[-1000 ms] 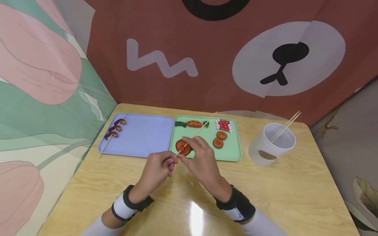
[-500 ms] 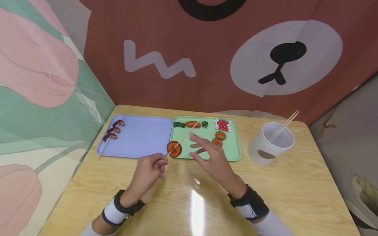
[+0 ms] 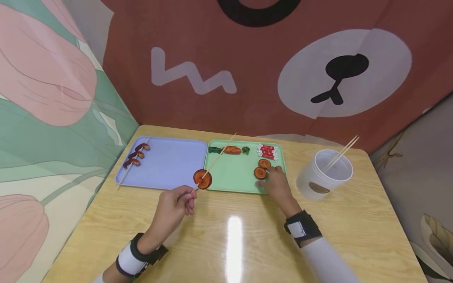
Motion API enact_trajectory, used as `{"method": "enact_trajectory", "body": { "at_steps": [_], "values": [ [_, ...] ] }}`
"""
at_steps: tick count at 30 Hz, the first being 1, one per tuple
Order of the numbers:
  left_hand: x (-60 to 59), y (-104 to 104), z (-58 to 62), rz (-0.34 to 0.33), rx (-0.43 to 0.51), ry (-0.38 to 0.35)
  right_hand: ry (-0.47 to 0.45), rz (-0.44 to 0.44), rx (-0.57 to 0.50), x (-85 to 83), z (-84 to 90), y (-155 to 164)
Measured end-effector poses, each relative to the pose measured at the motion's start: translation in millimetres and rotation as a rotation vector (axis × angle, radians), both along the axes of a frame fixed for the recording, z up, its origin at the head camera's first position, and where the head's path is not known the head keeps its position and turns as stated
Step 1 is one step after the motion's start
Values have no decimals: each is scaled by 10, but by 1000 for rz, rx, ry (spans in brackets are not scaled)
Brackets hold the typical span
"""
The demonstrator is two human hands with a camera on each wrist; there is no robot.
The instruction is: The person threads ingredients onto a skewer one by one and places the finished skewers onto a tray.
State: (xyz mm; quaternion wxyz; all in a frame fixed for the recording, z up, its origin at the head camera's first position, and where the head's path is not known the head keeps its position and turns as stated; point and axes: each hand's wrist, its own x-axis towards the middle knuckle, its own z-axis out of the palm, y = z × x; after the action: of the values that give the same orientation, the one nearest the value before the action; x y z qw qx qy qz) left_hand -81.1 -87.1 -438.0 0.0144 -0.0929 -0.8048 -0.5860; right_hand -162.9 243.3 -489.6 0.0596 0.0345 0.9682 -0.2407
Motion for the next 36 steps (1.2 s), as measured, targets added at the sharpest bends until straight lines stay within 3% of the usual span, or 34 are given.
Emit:
{"method": "enact_trajectory", "body": {
  "at_steps": [11,20,27,36],
  "values": [
    [18,-13,5,-23,8,-24,168,-96,23,-103,-148,-191],
    [17,-16,1,-34,12,-18,321,-5,71,-106,-129,-261],
    [18,-16,7,-51,7,-5,395,28,-33,-36,236,-330],
    [46,14,-89,-113,-62,-2,617,49,-162,131,936,-543]
  ]
}}
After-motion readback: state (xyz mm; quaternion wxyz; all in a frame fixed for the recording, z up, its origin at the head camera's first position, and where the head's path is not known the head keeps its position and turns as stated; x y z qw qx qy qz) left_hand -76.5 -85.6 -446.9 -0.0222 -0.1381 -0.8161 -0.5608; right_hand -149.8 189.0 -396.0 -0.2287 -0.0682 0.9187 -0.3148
